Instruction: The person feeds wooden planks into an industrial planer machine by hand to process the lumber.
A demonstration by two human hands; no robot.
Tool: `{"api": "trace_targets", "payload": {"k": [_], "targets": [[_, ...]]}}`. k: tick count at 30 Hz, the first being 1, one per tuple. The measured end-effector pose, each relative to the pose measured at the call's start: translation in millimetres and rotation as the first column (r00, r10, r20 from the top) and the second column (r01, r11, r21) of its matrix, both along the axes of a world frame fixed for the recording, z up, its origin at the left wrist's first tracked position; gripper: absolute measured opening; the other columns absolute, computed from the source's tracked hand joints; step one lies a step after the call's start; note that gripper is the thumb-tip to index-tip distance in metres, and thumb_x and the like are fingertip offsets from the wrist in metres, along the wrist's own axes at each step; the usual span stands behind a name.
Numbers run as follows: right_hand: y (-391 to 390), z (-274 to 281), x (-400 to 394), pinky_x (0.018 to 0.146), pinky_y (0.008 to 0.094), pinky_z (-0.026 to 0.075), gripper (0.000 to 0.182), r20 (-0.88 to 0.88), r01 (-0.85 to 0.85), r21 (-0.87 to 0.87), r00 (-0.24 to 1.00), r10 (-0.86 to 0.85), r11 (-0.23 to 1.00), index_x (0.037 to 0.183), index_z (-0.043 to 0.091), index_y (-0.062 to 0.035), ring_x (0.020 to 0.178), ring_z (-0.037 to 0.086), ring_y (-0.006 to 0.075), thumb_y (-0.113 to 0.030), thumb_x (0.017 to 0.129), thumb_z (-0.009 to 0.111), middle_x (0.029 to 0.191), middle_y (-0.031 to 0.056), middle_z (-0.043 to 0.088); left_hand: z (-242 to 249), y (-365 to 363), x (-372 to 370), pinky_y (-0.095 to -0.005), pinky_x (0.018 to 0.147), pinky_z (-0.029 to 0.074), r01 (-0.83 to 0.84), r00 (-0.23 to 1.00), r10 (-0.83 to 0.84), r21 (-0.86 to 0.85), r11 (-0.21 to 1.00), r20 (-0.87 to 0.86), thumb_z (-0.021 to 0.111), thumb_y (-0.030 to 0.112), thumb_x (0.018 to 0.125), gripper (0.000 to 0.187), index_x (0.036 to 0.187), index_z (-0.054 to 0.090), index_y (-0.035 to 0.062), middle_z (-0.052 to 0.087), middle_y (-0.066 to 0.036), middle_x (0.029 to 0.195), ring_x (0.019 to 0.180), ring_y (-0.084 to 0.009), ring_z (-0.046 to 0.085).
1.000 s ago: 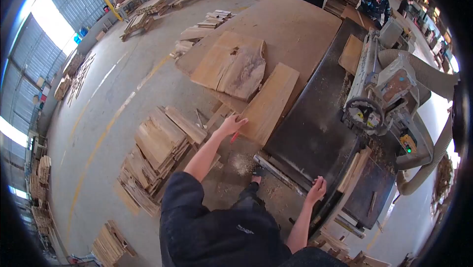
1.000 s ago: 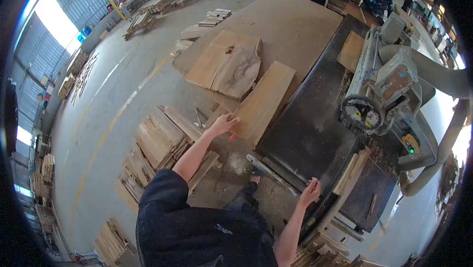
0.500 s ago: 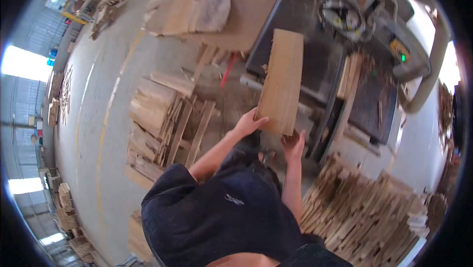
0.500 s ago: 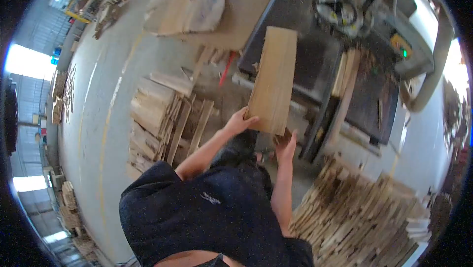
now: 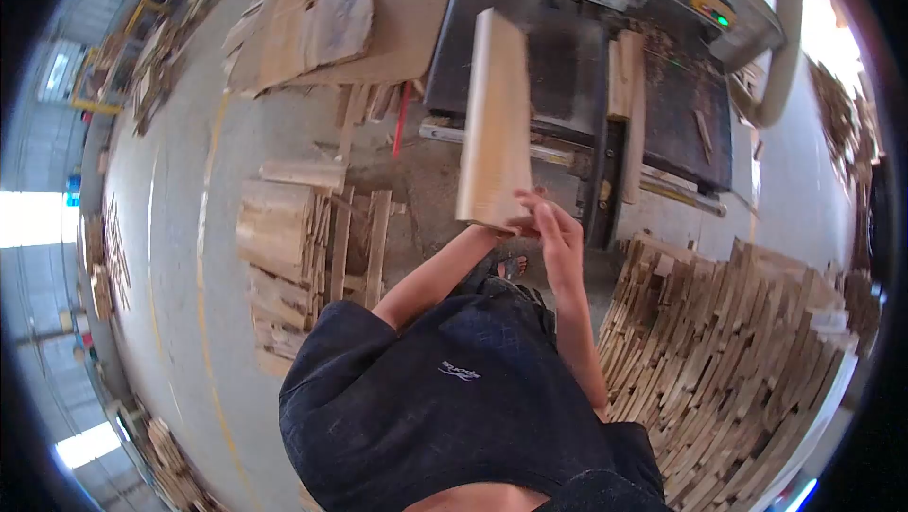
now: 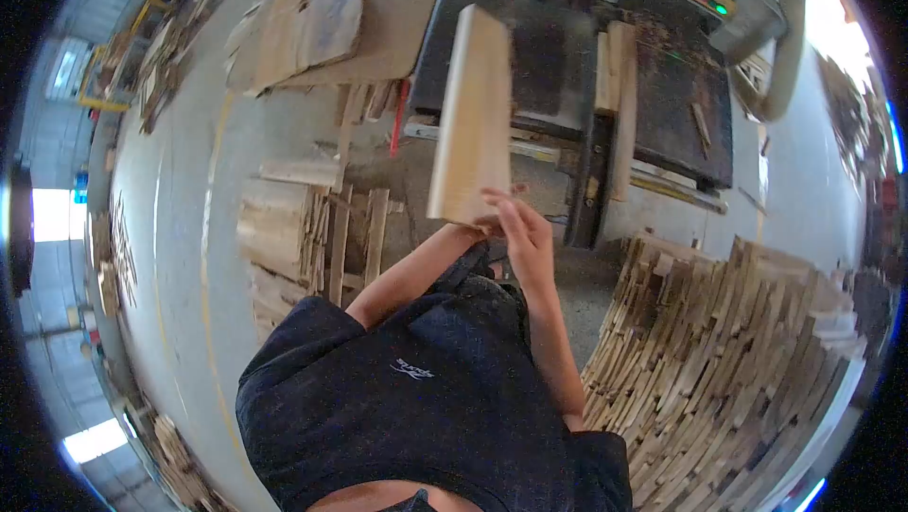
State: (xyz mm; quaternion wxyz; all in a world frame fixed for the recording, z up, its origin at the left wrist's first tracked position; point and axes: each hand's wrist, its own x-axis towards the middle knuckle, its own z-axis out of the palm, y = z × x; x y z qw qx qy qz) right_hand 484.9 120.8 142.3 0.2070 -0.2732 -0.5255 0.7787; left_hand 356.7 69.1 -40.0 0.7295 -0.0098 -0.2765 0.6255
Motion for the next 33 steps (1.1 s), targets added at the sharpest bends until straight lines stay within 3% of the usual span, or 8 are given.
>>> {"api": "trace_targets", "payload": {"k": [4, 11, 13, 15, 17, 20, 27, 33], "targets": [[2.0, -11.7, -5.3, 0.094, 0.0327, 0.051, 0.034, 0.051, -0.067, 0.356, 0.997, 0.052, 0.932, 0.122, 0.065, 0.0032, 0.110, 0.065, 0.0196, -0.024, 0.104, 0.057, 0.126, 0.0110, 0.067, 3.3, -4.9, -8.3, -0.0456, 0.080, 0.055, -0.327, 0.939, 0.251, -0.387, 0.862, -0.235, 0.053, 0.051, 0.097, 0.079, 0.148, 0.031, -0.0050, 0.064, -0.014, 0.103, 0.086, -0.0312, 0.064], [-5.9, -38.5, 38.8, 0.094, 0.0337, 0.049, 0.038, 0.251, -0.207, 0.152, 0.954, 0.165, 0.966, 0.124, 0.064, 0.0024, 0.115, 0.062, 0.0197, -0.029, 0.103, 0.057, 0.128, 0.0134, 0.065, -35.9, -35.5, -38.1, -0.0504, 0.085, 0.055, -0.196, 0.934, 0.095, -0.274, 0.941, -0.345, 0.052, 0.056, 0.097, 0.074, 0.144, 0.041, 0.0006, 0.067, -0.016, 0.100, 0.090, -0.0328, 0.065], [-6.3, -49.6, 34.6, 0.095, 0.0333, 0.049, 0.041, 0.312, -0.286, 0.255, 0.929, 0.201, 0.924, 0.128, 0.061, -0.0007, 0.113, 0.061, 0.0171, -0.033, 0.105, 0.053, 0.124, 0.0088, 0.065, -50.0, -53.2, -54.1, -0.0478, 0.079, 0.057, -0.363, 0.726, -0.064, -0.461, 0.810, -0.685, 0.051, 0.058, 0.096, 0.069, 0.143, 0.046, 0.0070, 0.067, -0.016, 0.100, 0.087, -0.0320, 0.068], [-15.4, -71.5, 29.9, 0.093, 0.0368, 0.049, 0.051, 0.136, -0.158, -0.218, 0.972, 0.190, 0.963, 0.136, 0.054, -0.0009, 0.110, 0.063, 0.0207, -0.040, 0.105, 0.050, 0.120, 0.0112, 0.066, -103.7, -42.7, -55.4, -0.0488, 0.073, 0.057, -0.592, 0.599, -0.266, -0.641, 0.488, -0.755, 0.049, 0.062, 0.095, 0.074, 0.146, 0.043, 0.0085, 0.070, -0.019, 0.099, 0.085, -0.0357, 0.070], [-17.6, -79.2, 18.7, 0.088, 0.0375, 0.052, 0.056, -0.041, -0.093, -0.477, 0.996, 0.084, 0.874, 0.139, 0.049, -0.0032, 0.106, 0.065, 0.0227, -0.045, 0.102, 0.055, 0.118, 0.0115, 0.067, -53.8, -14.1, -37.4, -0.0514, 0.072, 0.055, -0.972, -0.195, -0.814, 0.218, 0.086, -0.548, 0.050, 0.069, 0.092, 0.086, 0.149, 0.038, 0.0055, 0.071, -0.023, 0.098, 0.085, -0.0423, 0.071], [-7.0, -136.1, 22.8, 0.084, 0.0375, 0.055, 0.057, 0.118, 0.153, -0.597, 0.988, -0.102, 0.788, 0.137, 0.048, -0.0066, 0.105, 0.067, 0.0238, -0.048, 0.099, 0.060, 0.119, 0.0119, 0.066, 63.2, -17.2, -22.6, -0.0501, 0.076, 0.055, -0.930, -0.364, -0.846, 0.202, 0.308, -0.388, 0.062, 0.068, 0.086, 0.092, 0.152, 0.035, 0.0094, 0.072, -0.022, 0.096, 0.088, -0.0426, 0.070], [20.6, -187.4, 37.9, 0.077, 0.0354, 0.056, 0.049, 0.218, 0.344, -0.739, 0.936, -0.277, 0.580, 0.127, 0.054, -0.0097, 0.100, 0.068, 0.0210, -0.045, 0.096, 0.066, 0.106, 0.0046, 0.067, 45.7, 18.3, -15.3, -0.0449, 0.069, 0.056, -0.809, -0.586, -0.758, 0.244, 0.534, -0.285, 0.064, 0.063, 0.087, 0.084, 0.153, 0.038, 0.0178, 0.073, -0.017, 0.090, 0.080, -0.0349, 0.072], [40.7, -188.3, 12.7, 0.080, 0.0333, 0.051, 0.050, 0.233, 0.496, -0.642, 0.853, -0.467, 0.585, 0.132, 0.052, -0.0073, 0.099, 0.064, 0.0239, -0.045, 0.100, 0.059, 0.112, 0.0053, 0.063, 41.7, 75.3, -23.8, -0.0595, 0.100, 0.038, -0.737, -0.620, -0.772, 0.440, 0.513, -0.139, 0.065, 0.061, 0.085, 0.080, 0.148, 0.045, 0.0153, 0.052, -0.027, 0.132, 0.127, -0.0445, 0.046]]}}
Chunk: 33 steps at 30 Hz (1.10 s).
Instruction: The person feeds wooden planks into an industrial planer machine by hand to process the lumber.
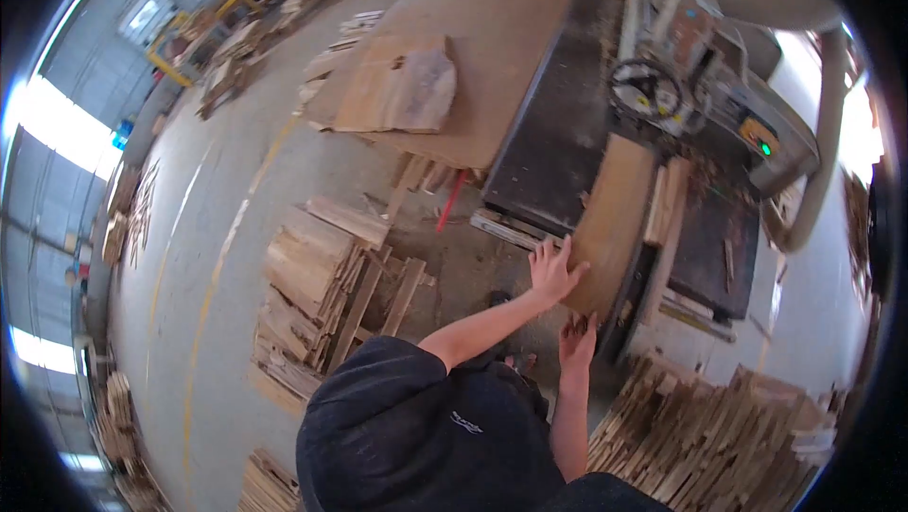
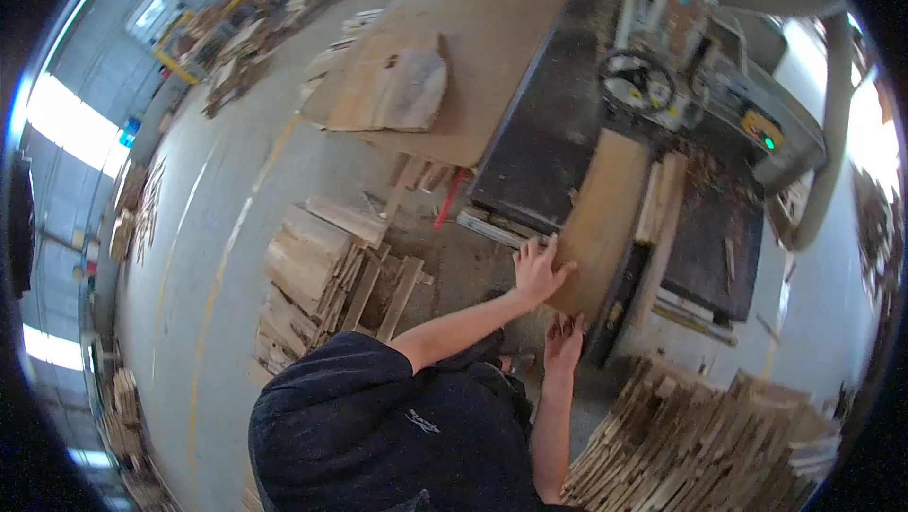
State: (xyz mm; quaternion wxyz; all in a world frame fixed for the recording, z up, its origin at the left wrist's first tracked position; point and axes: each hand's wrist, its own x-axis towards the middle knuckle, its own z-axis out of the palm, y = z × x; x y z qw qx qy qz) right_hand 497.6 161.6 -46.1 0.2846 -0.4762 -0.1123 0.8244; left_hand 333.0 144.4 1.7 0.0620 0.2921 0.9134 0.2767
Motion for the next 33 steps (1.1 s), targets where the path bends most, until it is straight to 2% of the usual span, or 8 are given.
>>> {"api": "trace_targets", "payload": {"k": [7, 10, 12, 14, 16, 20, 24, 33], "targets": [[31.4, 9.2, -27.6, 0.080, 0.0306, 0.050, 0.045, 0.097, -0.134, 0.016, 0.986, 0.132, 0.991, 0.123, 0.060, -0.0020, 0.098, 0.065, 0.0200, -0.042, 0.103, 0.054, 0.118, 0.0092, 0.067, -23.1, 44.9, -20.9, -0.0614, 0.115, 0.019, -0.026, 0.988, 0.023, -0.016, 1.000, -0.152, 0.061, 0.062, 0.089, 0.078, 0.147, 0.047, 0.0132, 0.032, -0.034, 0.149, 0.143, -0.0499, 0.023], [38.6, 31.9, -46.5, 0.077, 0.0292, 0.051, 0.033, 0.393, -0.431, 0.301, 0.869, 0.302, 0.850, 0.111, 0.067, -0.0003, 0.093, 0.067, 0.0182, -0.031, 0.102, 0.058, 0.108, 0.0081, 0.072, -29.7, 53.3, -30.7, -0.0623, 0.115, 0.017, -0.010, 0.987, 0.009, -0.006, 1.000, -0.160, 0.059, 0.061, 0.091, 0.076, 0.149, 0.045, 0.0139, 0.029, -0.033, 0.152, 0.146, -0.0482, 0.019], [46.1, 33.9, -61.3, 0.076, 0.0354, 0.055, 0.031, 0.596, -0.512, 0.692, 0.803, -0.004, 0.509, 0.107, 0.070, -0.0008, 0.085, 0.070, 0.0231, -0.028, 0.100, 0.059, 0.098, 0.0110, 0.074, -28.5, 60.4, -35.7, -0.0631, 0.115, 0.017, -0.003, 0.990, 0.001, -0.016, 1.000, -0.138, 0.058, 0.060, 0.093, 0.075, 0.150, 0.043, 0.0147, 0.026, -0.032, 0.154, 0.147, -0.0470, 0.017], [64.4, 45.6, -78.3, 0.087, 0.0385, 0.053, 0.026, 0.551, -0.469, 0.763, 0.832, -0.067, 0.445, 0.109, 0.070, -0.0016, 0.102, 0.069, 0.0291, -0.023, 0.097, 0.062, 0.113, 0.0161, 0.071, -21.1, 65.0, -37.9, -0.0621, 0.114, 0.018, 0.007, 0.992, -0.008, -0.003, 1.000, -0.123, 0.058, 0.057, 0.093, 0.072, 0.149, 0.043, 0.0137, 0.027, -0.031, 0.154, 0.147, -0.0458, 0.018], [91.2, 47.5, -96.9, 0.101, 0.0428, 0.048, 0.025, 0.563, -0.627, 0.772, 0.752, -0.342, -0.106, 0.113, 0.068, -0.0020, 0.119, 0.060, 0.0357, -0.018, 0.095, 0.063, 0.127, 0.0194, 0.064, -27.9, 68.1, -40.5, -0.0617, 0.114, 0.019, 0.019, 0.993, -0.018, 0.008, 1.000, -0.119, 0.059, 0.055, 0.093, 0.071, 0.148, 0.045, 0.0132, 0.028, -0.030, 0.154, 0.147, -0.0455, 0.020], [131.9, 31.2, -122.8, 0.108, 0.0465, 0.042, 0.028, 0.658, -0.700, 0.697, 0.711, -0.248, -0.158, 0.118, 0.066, -0.0014, 0.129, 0.051, 0.0381, -0.015, 0.094, 0.061, 0.136, 0.0193, 0.058, -28.3, 70.6, -48.2, -0.0592, 0.113, 0.022, 0.011, 0.984, 0.001, 0.069, 0.998, -0.177, 0.065, 0.048, 0.090, 0.071, 0.146, 0.044, 0.0102, 0.033, -0.028, 0.150, 0.143, -0.0463, 0.025], [147.9, 22.3, -133.6, 0.108, 0.0458, 0.043, 0.029, 0.595, -0.749, 0.603, 0.652, -0.470, -0.276, 0.120, 0.065, 0.0002, 0.128, 0.053, 0.0357, -0.014, 0.095, 0.058, 0.137, 0.0154, 0.060, -23.1, 86.0, -57.3, -0.0579, 0.113, 0.022, 0.007, 0.982, 0.011, 0.097, 0.995, -0.190, 0.065, 0.048, 0.091, 0.070, 0.145, 0.047, 0.0087, 0.034, -0.029, 0.150, 0.143, -0.0452, 0.027], [155.8, 21.4, -145.1, 0.105, 0.0453, 0.047, 0.024, 0.553, -0.737, 0.637, 0.641, -0.532, -0.225, 0.109, 0.071, -0.0015, 0.122, 0.060, 0.0343, -0.013, 0.094, 0.057, 0.124, 0.0147, 0.068, -15.3, 99.9, -65.6, -0.0537, 0.106, 0.036, 0.009, 0.971, 0.040, 0.203, 0.979, -0.237, 0.066, 0.044, 0.091, 0.061, 0.133, 0.055, 0.0006, 0.048, -0.025, 0.139, 0.133, -0.0420, 0.041]]}}
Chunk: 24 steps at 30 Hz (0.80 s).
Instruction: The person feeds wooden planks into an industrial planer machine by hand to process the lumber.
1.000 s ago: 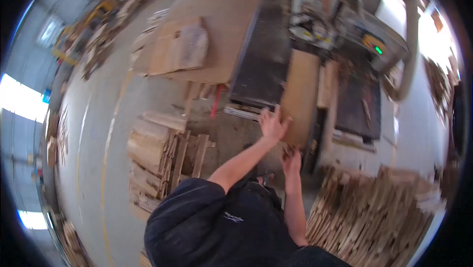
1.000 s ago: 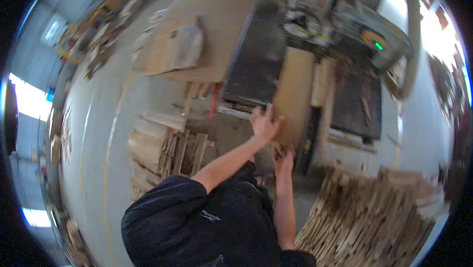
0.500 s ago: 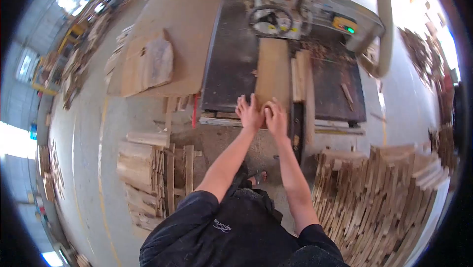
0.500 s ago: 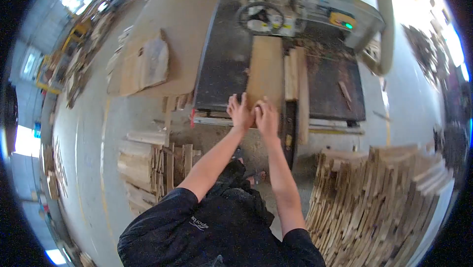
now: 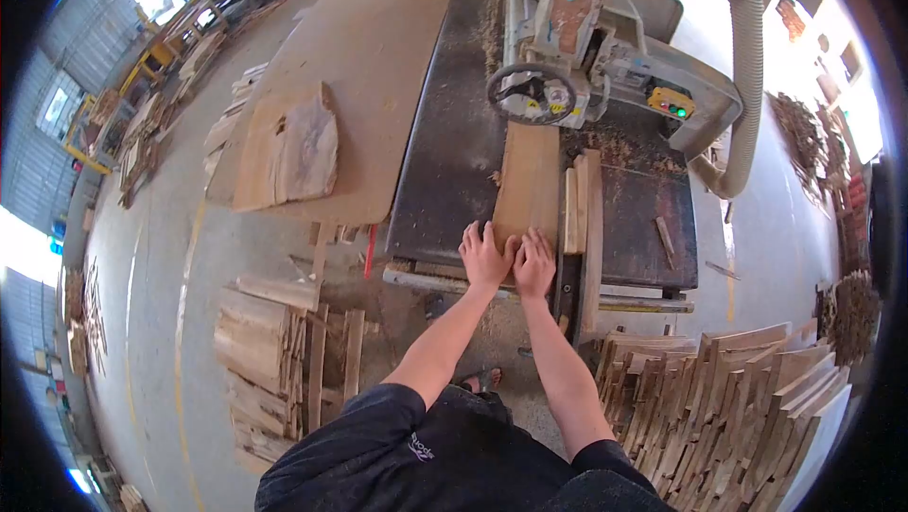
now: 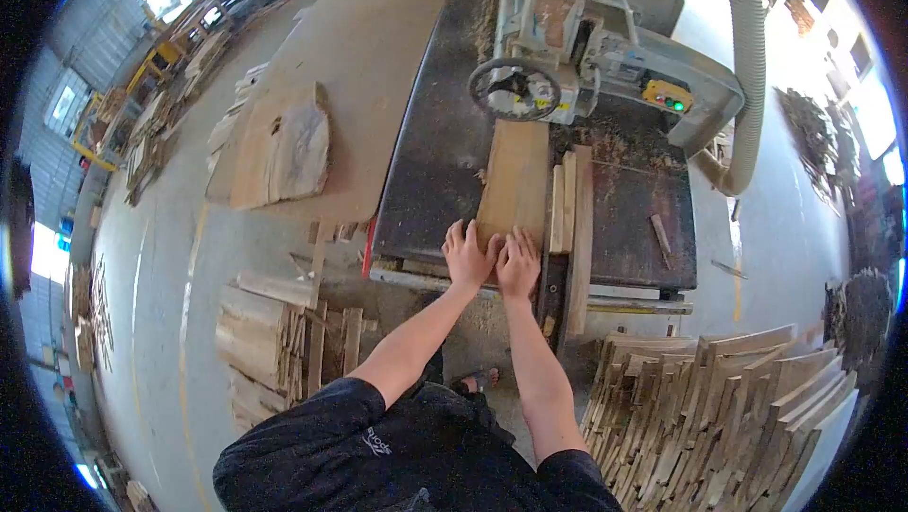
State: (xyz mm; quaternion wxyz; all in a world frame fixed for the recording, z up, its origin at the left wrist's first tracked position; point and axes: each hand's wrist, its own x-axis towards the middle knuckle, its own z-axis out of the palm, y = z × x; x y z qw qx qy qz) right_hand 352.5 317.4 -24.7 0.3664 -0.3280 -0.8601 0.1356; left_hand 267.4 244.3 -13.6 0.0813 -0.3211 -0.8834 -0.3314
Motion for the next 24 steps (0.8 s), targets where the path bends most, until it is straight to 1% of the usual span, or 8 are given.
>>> {"api": "trace_targets", "payload": {"k": [3, 9, 11, 13, 14, 15, 19, 24], "targets": [[-0.2, 0.9, -1.1, 0.104, 0.0455, 0.047, 0.022, 0.008, 0.029, 0.057, 1.000, -0.030, 0.998, 0.106, 0.071, -0.0037, 0.121, 0.060, 0.0331, -0.014, 0.095, 0.056, 0.123, 0.0136, 0.068, -5.7, -1.0, 2.9, -0.0523, 0.103, 0.039, -0.023, 1.000, 0.023, 0.004, 1.000, -0.005, 0.065, 0.042, 0.092, 0.056, 0.129, 0.057, -0.0001, 0.051, -0.023, 0.134, 0.129, -0.0404, 0.045], [-5.6, 2.4, 0.3, 0.103, 0.0446, 0.047, 0.020, 0.011, 0.034, 0.012, 0.999, -0.034, 0.999, 0.107, 0.068, -0.0027, 0.121, 0.060, 0.0335, -0.013, 0.095, 0.057, 0.123, 0.0140, 0.068, 0.0, 0.3, 2.8, -0.0499, 0.100, 0.040, -0.036, 0.999, 0.036, -0.042, 0.998, 0.006, 0.062, 0.039, 0.094, 0.050, 0.124, 0.059, -0.0004, 0.054, -0.019, 0.130, 0.126, -0.0378, 0.047], [-4.6, -0.9, -1.4, 0.100, 0.0457, 0.049, 0.019, 0.002, 0.069, 0.049, 0.998, -0.069, 0.996, 0.104, 0.069, -0.0046, 0.120, 0.061, 0.0322, -0.013, 0.092, 0.058, 0.123, 0.0121, 0.068, 2.2, -0.1, 2.0, -0.0510, 0.099, 0.041, -0.032, 0.999, 0.032, -0.043, 0.999, 0.009, 0.062, 0.040, 0.094, 0.052, 0.125, 0.058, -0.0010, 0.055, -0.020, 0.126, 0.123, -0.0386, 0.049], [-2.9, -5.0, -0.1, 0.099, 0.0459, 0.049, 0.018, 0.007, 0.051, 0.024, 0.999, -0.051, 0.998, 0.103, 0.069, -0.0048, 0.120, 0.061, 0.0319, -0.013, 0.089, 0.060, 0.124, 0.0116, 0.068, -0.2, 1.1, 3.9, -0.0507, 0.100, 0.041, 0.009, 0.999, -0.008, -0.036, 0.999, 0.032, 0.063, 0.040, 0.094, 0.051, 0.125, 0.058, 0.0003, 0.055, -0.019, 0.126, 0.123, -0.0386, 0.049], [-2.4, -6.0, 0.0, 0.098, 0.0463, 0.049, 0.019, -0.014, 0.045, 0.014, 0.999, -0.045, 0.999, 0.103, 0.069, -0.0049, 0.120, 0.061, 0.0313, -0.013, 0.087, 0.062, 0.125, 0.0110, 0.068, -2.9, 0.9, 3.9, -0.0507, 0.100, 0.040, -0.012, 1.000, 0.012, -0.044, 0.999, 0.016, 0.063, 0.041, 0.094, 0.051, 0.125, 0.058, 0.0007, 0.055, -0.019, 0.127, 0.123, -0.0386, 0.049], [-0.1, -5.1, -1.0, 0.098, 0.0463, 0.049, 0.019, -0.024, 0.080, 0.020, 0.997, -0.079, 0.997, 0.103, 0.069, -0.0049, 0.120, 0.061, 0.0313, -0.013, 0.087, 0.062, 0.125, 0.0110, 0.068, -3.5, 2.1, 2.4, -0.0507, 0.100, 0.040, -0.037, 0.999, 0.037, -0.052, 0.998, -0.001, 0.063, 0.041, 0.094, 0.051, 0.126, 0.058, 0.0011, 0.055, -0.019, 0.127, 0.123, -0.0386, 0.048], [-5.6, -4.5, -0.5, 0.097, 0.0461, 0.049, 0.018, -0.025, 0.057, 0.023, 0.998, -0.057, 0.998, 0.102, 0.069, -0.0046, 0.119, 0.062, 0.0304, -0.011, 0.086, 0.062, 0.124, 0.0104, 0.068, -7.0, 2.0, 2.1, -0.0512, 0.101, 0.040, -0.029, 0.999, 0.031, -0.065, 0.997, 0.034, 0.062, 0.041, 0.095, 0.051, 0.126, 0.057, 0.0009, 0.055, -0.019, 0.129, 0.124, -0.0386, 0.048], [-2.7, -5.0, -0.8, 0.098, 0.0445, 0.050, 0.018, -0.025, 0.060, 0.016, 0.998, -0.060, 0.998, 0.102, 0.069, -0.0042, 0.119, 0.062, 0.0314, -0.009, 0.085, 0.063, 0.122, 0.0114, 0.069, -7.4, 3.0, 2.2, -0.0508, 0.100, 0.040, -0.039, 0.999, 0.040, -0.062, 0.997, 0.012, 0.061, 0.041, 0.095, 0.050, 0.125, 0.058, 0.0014, 0.056, -0.018, 0.128, 0.124, -0.0379, 0.048]]}}
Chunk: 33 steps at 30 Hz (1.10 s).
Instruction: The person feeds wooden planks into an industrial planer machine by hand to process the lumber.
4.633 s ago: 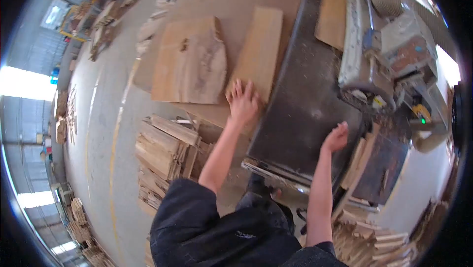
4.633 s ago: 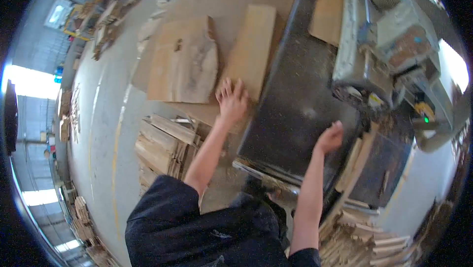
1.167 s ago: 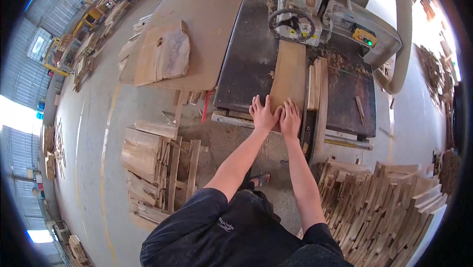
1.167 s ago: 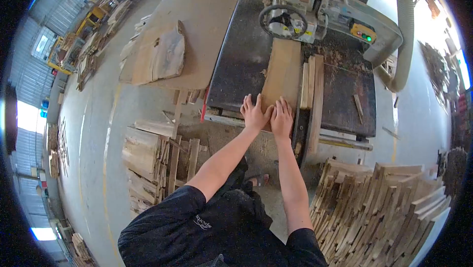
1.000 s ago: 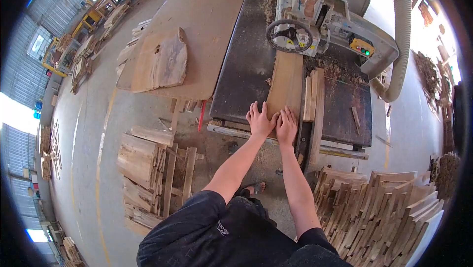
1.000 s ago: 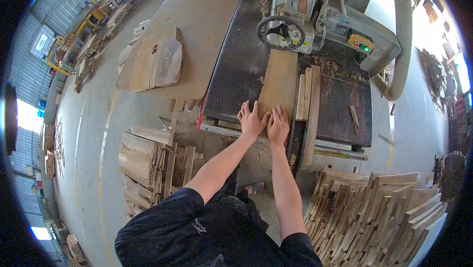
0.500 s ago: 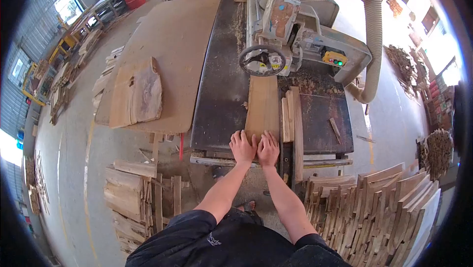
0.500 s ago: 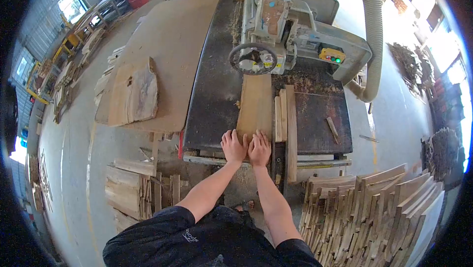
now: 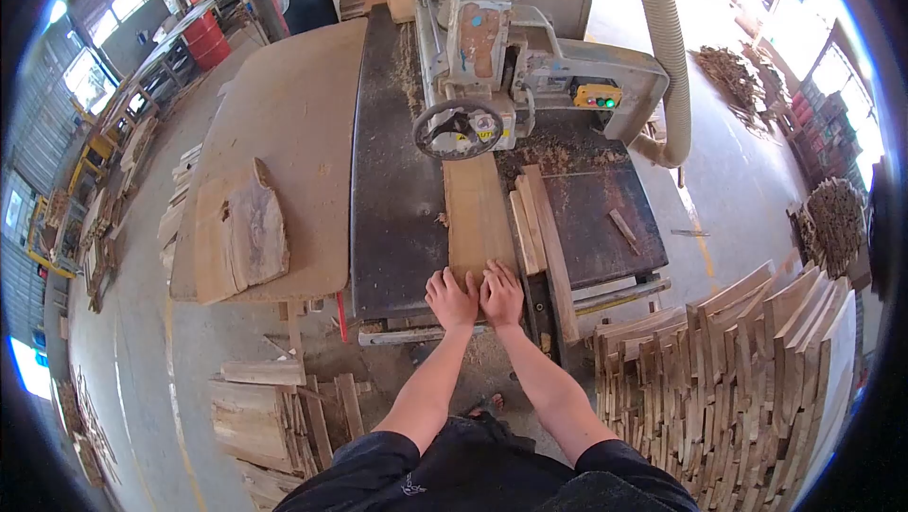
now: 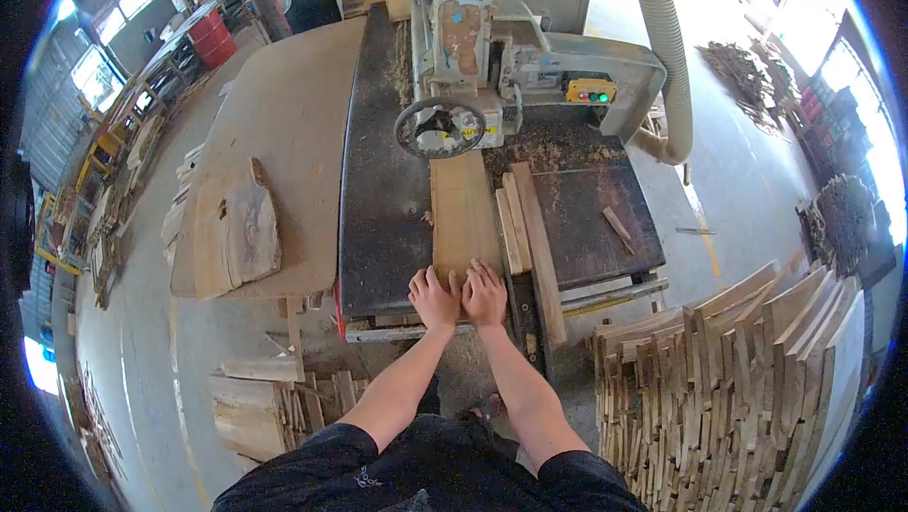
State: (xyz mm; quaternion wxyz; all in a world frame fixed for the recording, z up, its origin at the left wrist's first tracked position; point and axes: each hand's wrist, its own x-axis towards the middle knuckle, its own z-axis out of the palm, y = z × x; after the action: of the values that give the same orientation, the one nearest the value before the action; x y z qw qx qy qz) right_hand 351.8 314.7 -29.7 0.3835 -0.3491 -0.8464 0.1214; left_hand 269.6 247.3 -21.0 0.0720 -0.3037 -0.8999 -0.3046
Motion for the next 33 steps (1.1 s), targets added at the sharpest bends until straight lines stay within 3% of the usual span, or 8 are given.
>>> {"api": "trace_targets", "payload": {"k": [11, 24, 26, 30, 33], "targets": [[-2.7, -0.5, -1.4, 0.099, 0.0441, 0.050, 0.016, 0.045, 0.037, -0.008, 0.998, -0.036, 0.999, 0.100, 0.070, -0.0054, 0.122, 0.060, 0.0296, -0.012, 0.088, 0.061, 0.124, 0.0086, 0.069, 3.0, -2.6, -1.6, -0.0506, 0.098, 0.041, 0.014, 1.000, -0.014, 0.015, 1.000, -0.024, 0.062, 0.040, 0.095, 0.049, 0.124, 0.057, 0.0008, 0.056, -0.018, 0.126, 0.122, -0.0375, 0.049], [-0.7, 4.8, -1.9, 0.098, 0.0439, 0.050, 0.015, 0.014, 0.002, 0.015, 1.000, -0.002, 1.000, 0.098, 0.070, -0.0036, 0.118, 0.062, 0.0312, -0.011, 0.088, 0.062, 0.122, 0.0125, 0.069, 4.7, -3.3, -0.4, -0.0517, 0.098, 0.041, 0.014, 1.000, -0.014, 0.021, 1.000, 0.002, 0.061, 0.042, 0.096, 0.051, 0.126, 0.058, 0.0008, 0.055, -0.018, 0.129, 0.124, -0.0380, 0.048], [-3.6, 7.8, 0.1, 0.102, 0.0428, 0.048, 0.019, 0.027, 0.010, -0.061, 1.000, -0.009, 0.998, 0.103, 0.069, -0.0023, 0.119, 0.062, 0.0324, -0.011, 0.089, 0.060, 0.122, 0.0145, 0.069, 5.6, -9.8, 0.4, -0.0517, 0.099, 0.040, 0.023, 0.999, -0.023, 0.022, 1.000, 0.039, 0.062, 0.042, 0.096, 0.051, 0.126, 0.058, 0.0012, 0.055, -0.019, 0.129, 0.125, -0.0381, 0.047], [-11.2, 4.0, 3.0, 0.102, 0.0434, 0.049, 0.027, 0.019, 0.001, 0.011, 1.000, -0.001, 1.000, 0.112, 0.070, -0.0022, 0.121, 0.061, 0.0331, -0.014, 0.090, 0.059, 0.125, 0.0160, 0.068, 4.9, -3.0, -7.8, -0.0520, 0.099, 0.040, 0.053, 0.999, -0.053, 0.048, 0.997, -0.001, 0.064, 0.042, 0.095, 0.051, 0.126, 0.058, 0.0025, 0.054, -0.019, 0.129, 0.124, -0.0384, 0.048], [-8.8, 2.3, -0.3, 0.098, 0.0428, 0.052, 0.024, 0.005, 0.027, 0.007, 1.000, -0.027, 1.000, 0.106, 0.073, -0.0028, 0.118, 0.063, 0.0317, -0.017, 0.091, 0.061, 0.122, 0.0127, 0.070, -1.3, 0.6, -5.8, -0.0523, 0.100, 0.039, 0.055, 0.998, -0.056, 0.016, 0.998, 0.020, 0.063, 0.042, 0.095, 0.052, 0.128, 0.058, 0.0021, 0.054, -0.019, 0.129, 0.123, -0.0387, 0.047]]}}
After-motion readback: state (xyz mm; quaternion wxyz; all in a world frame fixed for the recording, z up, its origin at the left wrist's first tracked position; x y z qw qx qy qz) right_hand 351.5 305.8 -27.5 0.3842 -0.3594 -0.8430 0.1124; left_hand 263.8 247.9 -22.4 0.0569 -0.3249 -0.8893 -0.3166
